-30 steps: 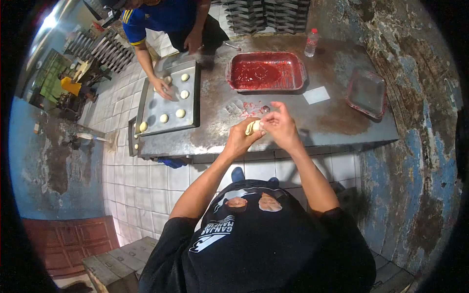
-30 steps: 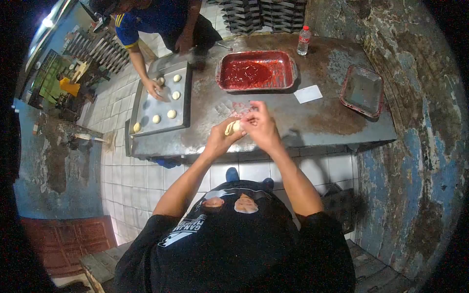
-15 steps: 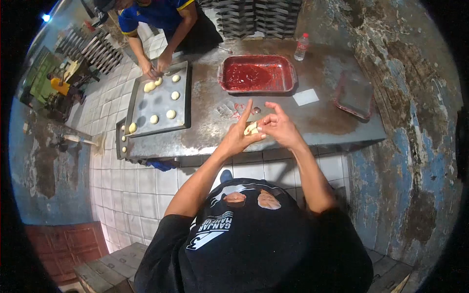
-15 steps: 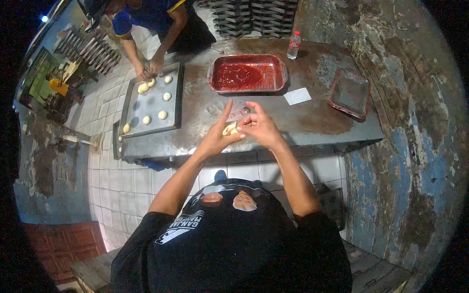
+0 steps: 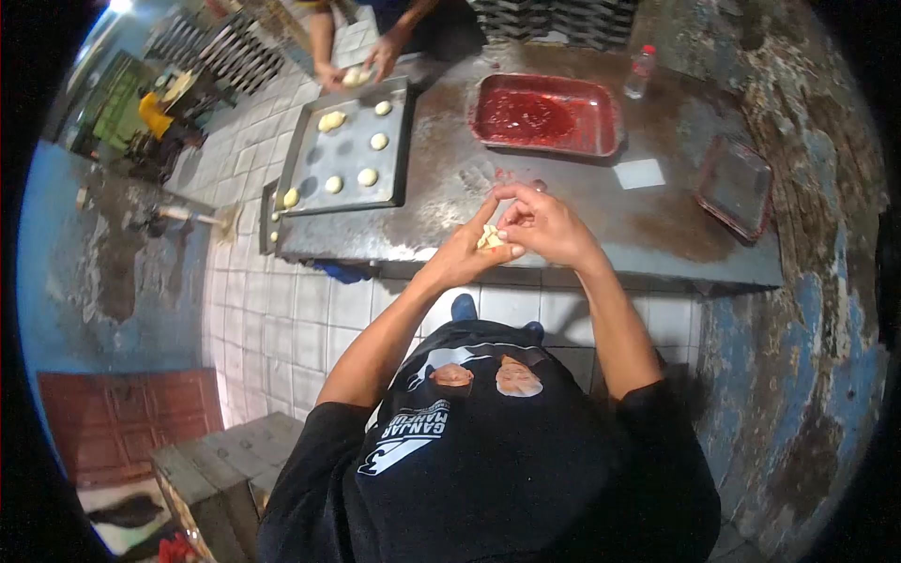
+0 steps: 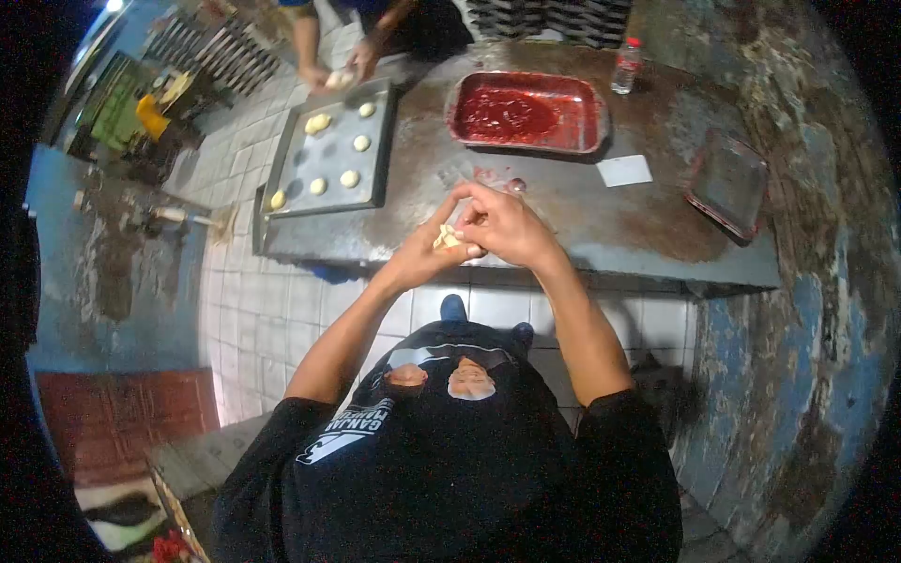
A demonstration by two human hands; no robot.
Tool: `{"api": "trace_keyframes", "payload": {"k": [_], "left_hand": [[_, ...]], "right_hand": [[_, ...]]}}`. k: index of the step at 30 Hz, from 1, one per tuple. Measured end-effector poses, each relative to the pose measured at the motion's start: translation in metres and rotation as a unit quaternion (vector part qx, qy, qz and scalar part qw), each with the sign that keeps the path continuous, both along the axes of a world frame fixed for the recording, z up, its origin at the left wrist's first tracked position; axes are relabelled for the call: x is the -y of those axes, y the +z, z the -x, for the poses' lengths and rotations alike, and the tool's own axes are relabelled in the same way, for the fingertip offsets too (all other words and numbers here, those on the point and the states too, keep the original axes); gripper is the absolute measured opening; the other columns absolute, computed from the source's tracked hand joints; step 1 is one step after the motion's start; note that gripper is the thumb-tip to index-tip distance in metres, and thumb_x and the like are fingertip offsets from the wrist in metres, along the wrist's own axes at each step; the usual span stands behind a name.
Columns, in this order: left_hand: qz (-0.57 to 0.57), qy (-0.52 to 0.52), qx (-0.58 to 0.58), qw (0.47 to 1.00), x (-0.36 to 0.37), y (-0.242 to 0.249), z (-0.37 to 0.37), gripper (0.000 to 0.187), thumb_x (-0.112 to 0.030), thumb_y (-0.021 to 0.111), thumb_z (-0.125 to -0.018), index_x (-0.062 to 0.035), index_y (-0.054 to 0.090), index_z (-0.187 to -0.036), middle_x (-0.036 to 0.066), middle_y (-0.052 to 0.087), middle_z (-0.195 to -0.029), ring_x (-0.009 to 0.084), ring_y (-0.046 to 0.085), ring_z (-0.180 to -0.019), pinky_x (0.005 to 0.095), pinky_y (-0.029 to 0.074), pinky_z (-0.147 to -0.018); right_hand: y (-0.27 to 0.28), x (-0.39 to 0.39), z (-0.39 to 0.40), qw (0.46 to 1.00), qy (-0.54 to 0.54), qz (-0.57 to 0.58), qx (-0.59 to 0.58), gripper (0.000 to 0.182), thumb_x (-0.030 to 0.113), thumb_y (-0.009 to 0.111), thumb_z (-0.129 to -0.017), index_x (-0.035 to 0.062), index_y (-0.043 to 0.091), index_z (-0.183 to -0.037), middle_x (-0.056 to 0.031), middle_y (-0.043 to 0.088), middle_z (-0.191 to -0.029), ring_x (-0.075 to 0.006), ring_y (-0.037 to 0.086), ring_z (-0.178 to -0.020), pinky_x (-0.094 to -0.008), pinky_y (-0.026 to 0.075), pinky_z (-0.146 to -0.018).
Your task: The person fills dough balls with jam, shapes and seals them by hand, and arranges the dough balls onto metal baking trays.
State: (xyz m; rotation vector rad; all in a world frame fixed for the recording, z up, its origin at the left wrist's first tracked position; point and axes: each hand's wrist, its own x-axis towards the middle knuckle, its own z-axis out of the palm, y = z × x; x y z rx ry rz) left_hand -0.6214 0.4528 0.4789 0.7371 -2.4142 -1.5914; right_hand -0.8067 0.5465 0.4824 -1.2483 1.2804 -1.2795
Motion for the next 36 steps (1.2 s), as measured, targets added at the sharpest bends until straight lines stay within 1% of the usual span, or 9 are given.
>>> {"api": "trace_keyframes", "payload": {"k": [3,5,11,14,23,26,29,33,36], "left_hand": [[-0.126,0.069,-0.108,0.984,0.011,0.007,-0.022,0.064,-0.041,0.053,-0.106,-0.0065,0.036,-0.157,0.010,0.072,-0.102,0.0219,0.068,-0.097,0.0317,0.050,-0.091],[-0.179,0.109,-0.088,0.974,0.032,0.000,-0.039,0.061,-0.043,0.045,-0.108,-0.0067,0.037,-0.156,0.012,0.064,-0.132,0.0201,0.062,-0.117,0.0343,0.048,-0.102],[-0.392,0.247,-0.262,0.846,0.061,-0.011,-0.067,0.087,-0.076,0.028,-0.097,-0.0184,0.027,-0.161,0.009,0.028,-0.165,0.0313,0.034,-0.148,0.0454,0.025,-0.121],[-0.211,0.273,-0.277,0.897,0.103,-0.039,-0.082,0.074,-0.060,0.045,-0.102,-0.0070,0.042,-0.153,0.011,0.047,-0.153,0.0208,0.047,-0.135,0.0375,0.035,-0.114],[-0.369,0.392,-0.271,0.798,0.265,-0.097,-0.161,0.054,-0.037,0.046,-0.108,0.0042,0.054,-0.142,0.016,0.058,-0.141,0.0202,0.054,-0.130,0.0303,0.044,-0.107],[-0.203,0.473,-0.225,0.828,0.326,-0.140,-0.189,0.060,-0.033,0.044,-0.107,0.0020,0.035,-0.154,0.016,0.045,-0.153,0.0238,0.050,-0.135,0.0285,0.040,-0.109],[-0.316,0.469,-0.322,0.760,0.359,-0.152,-0.235,0.071,-0.013,0.057,-0.103,-0.0027,0.017,-0.160,0.019,0.044,-0.152,0.0221,0.048,-0.135,0.0332,0.042,-0.110],[-0.298,0.472,-0.263,0.787,0.363,-0.176,-0.315,0.055,-0.002,0.056,-0.100,-0.0026,0.039,-0.152,0.014,0.056,-0.142,0.0218,0.056,-0.127,0.0339,0.044,-0.107],[-0.284,0.485,-0.177,0.808,0.351,-0.182,-0.364,0.050,-0.003,0.053,-0.102,-0.0016,0.042,-0.150,0.013,0.060,-0.138,0.0205,0.056,-0.126,0.0339,0.044,-0.108]], "right_hand": [[0.002,0.025,-0.034,0.995,-0.023,0.049,-0.083,0.040,0.008,0.067,-0.092,-0.0025,0.058,-0.130,-0.0159,0.071,-0.108,-0.0196,0.069,-0.074,-0.0328,0.056,-0.075],[-0.009,0.043,-0.063,0.954,-0.256,0.152,-0.048,0.043,0.012,0.072,-0.090,-0.0011,0.059,-0.129,-0.0169,0.070,-0.111,-0.0250,0.070,-0.083,-0.0367,0.056,-0.080],[-0.026,0.099,-0.139,0.933,-0.170,0.240,-0.208,0.048,0.021,0.078,-0.089,-0.0018,0.057,-0.125,-0.0130,0.066,-0.111,-0.0272,0.063,-0.108,-0.0375,0.051,-0.093],[-0.050,0.148,-0.170,0.945,-0.102,-0.032,0.310,0.040,0.034,0.060,-0.104,0.0011,0.056,-0.127,-0.0087,0.063,-0.120,-0.0159,0.059,-0.110,-0.0340,0.046,-0.097],[-0.089,0.335,-0.225,0.846,0.054,-0.308,0.432,0.036,0.033,0.052,-0.107,0.0023,0.057,-0.125,-0.0071,0.065,-0.114,-0.0189,0.062,-0.108,-0.0346,0.049,-0.096],[-0.123,0.426,-0.230,0.892,0.080,-0.358,0.264,0.028,0.034,0.066,-0.099,0.0093,0.064,-0.112,-0.0014,0.064,-0.103,-0.0134,0.058,-0.091,-0.0292,0.045,-0.079],[-0.124,0.528,-0.250,0.963,-0.048,-0.233,-0.129,0.041,0.036,0.073,-0.093,0.0012,0.063,-0.112,-0.0036,0.064,-0.089,-0.0149,0.059,-0.089,-0.0293,0.045,-0.077],[-0.252,0.625,-0.226,0.892,-0.021,0.086,-0.443,0.048,0.031,0.070,-0.094,-0.0021,0.057,-0.126,-0.0222,0.061,-0.121,-0.0358,0.058,-0.112,-0.0453,0.047,-0.095],[-0.243,0.649,-0.241,0.809,0.113,0.065,-0.573,0.052,0.027,0.068,-0.093,-0.0036,0.053,-0.132,-0.0281,0.050,-0.140,-0.0451,0.045,-0.129,-0.0551,0.037,-0.107]]}}
